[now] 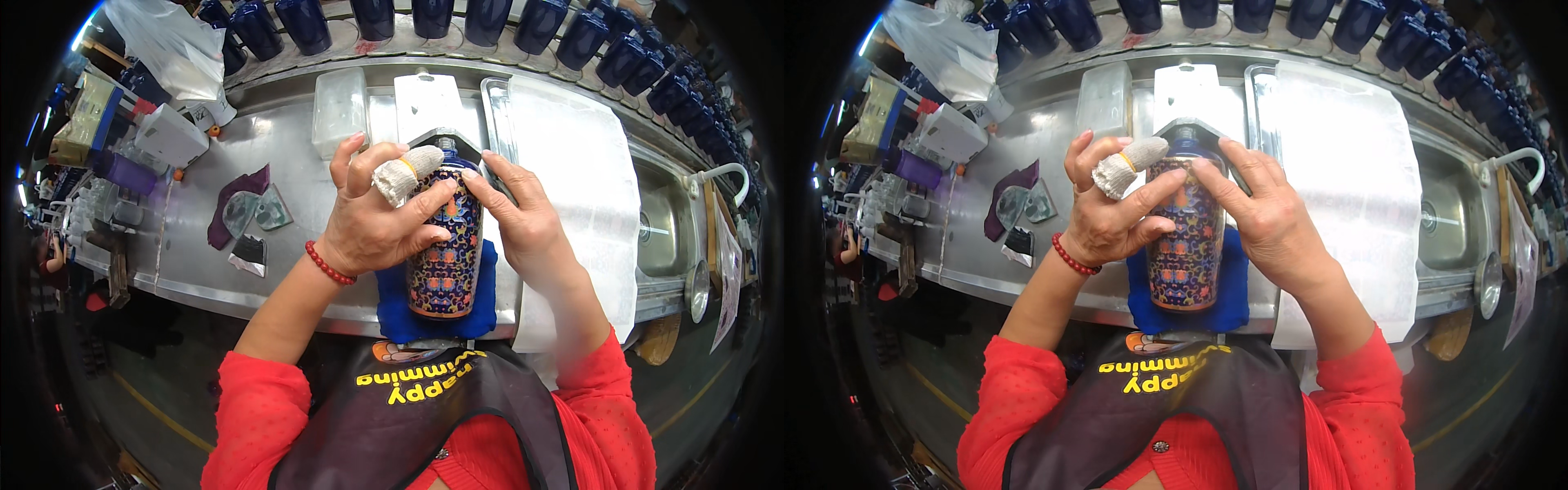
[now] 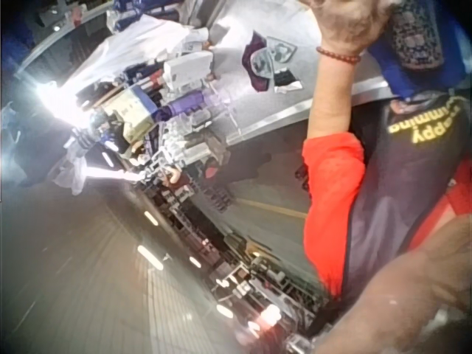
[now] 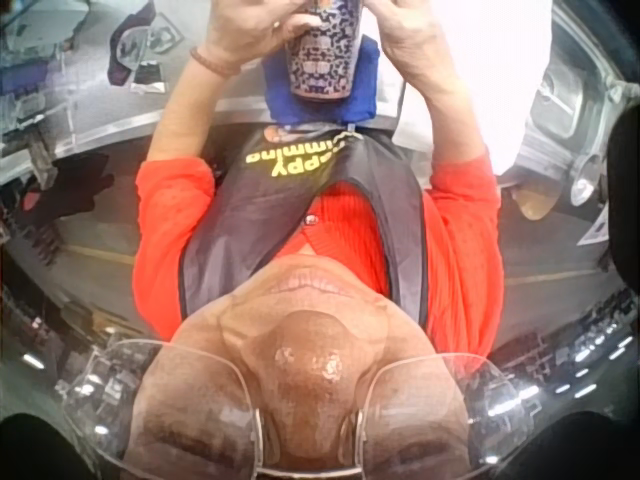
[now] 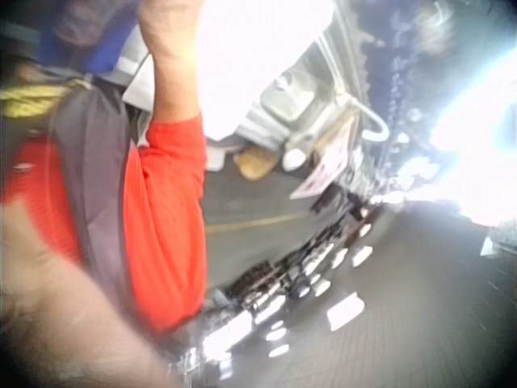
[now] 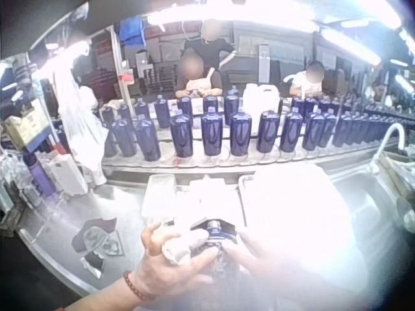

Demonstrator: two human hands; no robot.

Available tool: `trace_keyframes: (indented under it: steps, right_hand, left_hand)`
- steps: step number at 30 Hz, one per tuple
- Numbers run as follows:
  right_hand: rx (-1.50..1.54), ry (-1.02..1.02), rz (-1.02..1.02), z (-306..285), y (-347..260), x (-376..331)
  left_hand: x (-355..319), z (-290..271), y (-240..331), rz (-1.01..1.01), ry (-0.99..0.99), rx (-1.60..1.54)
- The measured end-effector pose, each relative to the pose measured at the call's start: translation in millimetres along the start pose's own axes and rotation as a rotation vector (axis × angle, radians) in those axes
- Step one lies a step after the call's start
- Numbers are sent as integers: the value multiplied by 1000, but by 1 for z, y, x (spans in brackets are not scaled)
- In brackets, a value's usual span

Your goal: The person holds a decorated ceramic vase in a blue cradle and repeatedly rubs its surface with a green abrasive pad. The person rotates the vase to treat different sides and continues the rubbing motion across the entire visible surface.

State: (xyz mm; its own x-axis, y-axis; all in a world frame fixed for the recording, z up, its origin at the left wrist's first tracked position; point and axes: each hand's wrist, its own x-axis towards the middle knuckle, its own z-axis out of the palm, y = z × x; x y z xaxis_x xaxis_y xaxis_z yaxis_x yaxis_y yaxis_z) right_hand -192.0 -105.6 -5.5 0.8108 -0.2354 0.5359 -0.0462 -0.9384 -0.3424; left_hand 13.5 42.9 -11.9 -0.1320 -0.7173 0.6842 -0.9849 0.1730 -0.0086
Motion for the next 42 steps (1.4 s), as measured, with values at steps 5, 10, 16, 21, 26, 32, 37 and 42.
trace_keyframes:
  steps: [5, 10, 16, 21, 26, 32, 37, 42]
  right_hand:
    - [-5, 5, 36, 2, 0, -2]
    - [22, 24, 30, 4, -3, -2]
    - [-1, 37, 28, 3, -4, -3]
    - [12, 34, 6, 2, -4, -4]
    - [-8, 13, 38, 1, -6, 1]
    - [-36, -10, 6, 0, -4, 5]
    - [-17, -7, 2, 0, -3, 7]
    - [15, 37, 35, -4, -5, 4]
  left_hand:
    - [-1, 2, 0, 0, 0, -12]
    - [-3, 4, 0, -16, 13, -34]
    - [-9, 4, 2, -49, 34, -59]
    - [-14, 5, 4, -39, 20, -59]
    - [-15, 6, 5, -142, 14, -63]
    - [-15, 8, 6, -161, 3, -85]
    - [-17, 10, 6, -162, -18, -85]
    - [-11, 8, 9, -161, 14, -133]
